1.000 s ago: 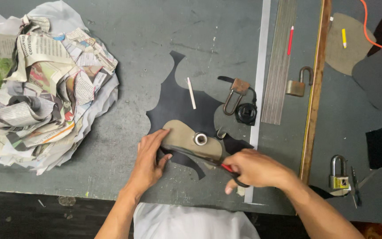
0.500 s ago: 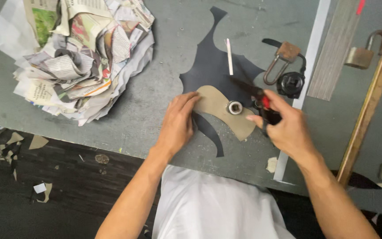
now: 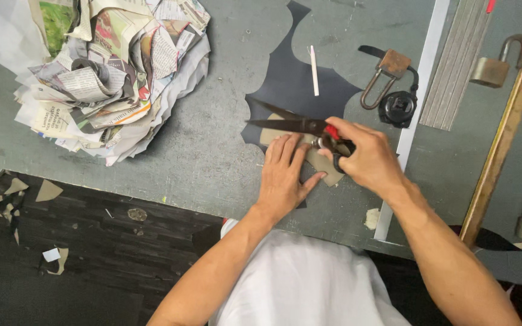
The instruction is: The person uses shears to cut a beige shoe-shaped material on a gray workbench, then sets the shears aside and begins folding and stacking newspaper strips. The person handles the newspaper strips one at a time, folding them and placing them into a growing pile.
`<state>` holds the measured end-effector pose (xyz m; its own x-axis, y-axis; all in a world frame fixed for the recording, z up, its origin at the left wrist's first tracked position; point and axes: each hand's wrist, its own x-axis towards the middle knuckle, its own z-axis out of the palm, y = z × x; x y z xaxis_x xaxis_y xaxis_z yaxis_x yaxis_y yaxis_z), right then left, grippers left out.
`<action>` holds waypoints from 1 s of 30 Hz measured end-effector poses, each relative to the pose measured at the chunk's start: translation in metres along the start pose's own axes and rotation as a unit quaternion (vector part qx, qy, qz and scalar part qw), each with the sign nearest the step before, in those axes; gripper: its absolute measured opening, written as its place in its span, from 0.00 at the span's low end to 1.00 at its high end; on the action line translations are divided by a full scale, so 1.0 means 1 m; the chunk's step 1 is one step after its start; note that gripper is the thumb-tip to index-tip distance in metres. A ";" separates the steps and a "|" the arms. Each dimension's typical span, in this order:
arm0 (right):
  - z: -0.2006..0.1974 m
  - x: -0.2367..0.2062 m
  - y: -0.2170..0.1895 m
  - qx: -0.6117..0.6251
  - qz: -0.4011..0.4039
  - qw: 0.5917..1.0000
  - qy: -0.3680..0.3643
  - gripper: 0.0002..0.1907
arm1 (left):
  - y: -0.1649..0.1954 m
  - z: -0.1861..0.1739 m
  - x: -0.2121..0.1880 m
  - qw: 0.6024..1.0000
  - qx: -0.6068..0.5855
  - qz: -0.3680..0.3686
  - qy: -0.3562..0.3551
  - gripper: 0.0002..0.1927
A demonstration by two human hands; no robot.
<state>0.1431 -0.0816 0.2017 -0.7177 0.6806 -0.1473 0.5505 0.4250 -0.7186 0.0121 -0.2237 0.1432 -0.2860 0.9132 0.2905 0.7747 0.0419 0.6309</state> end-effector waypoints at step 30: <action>0.052 -0.062 -0.030 0.393 0.289 0.869 -0.083 0.26 | -0.083 -0.081 0.037 0.992 -0.066 -0.099 -0.046 0.29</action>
<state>0.1492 -0.1678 0.1975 -0.5063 0.5213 -0.6870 0.4250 -0.5423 -0.7248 -0.1082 -0.2265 0.1600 -0.3686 0.9254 0.0883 0.6263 0.1770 0.7592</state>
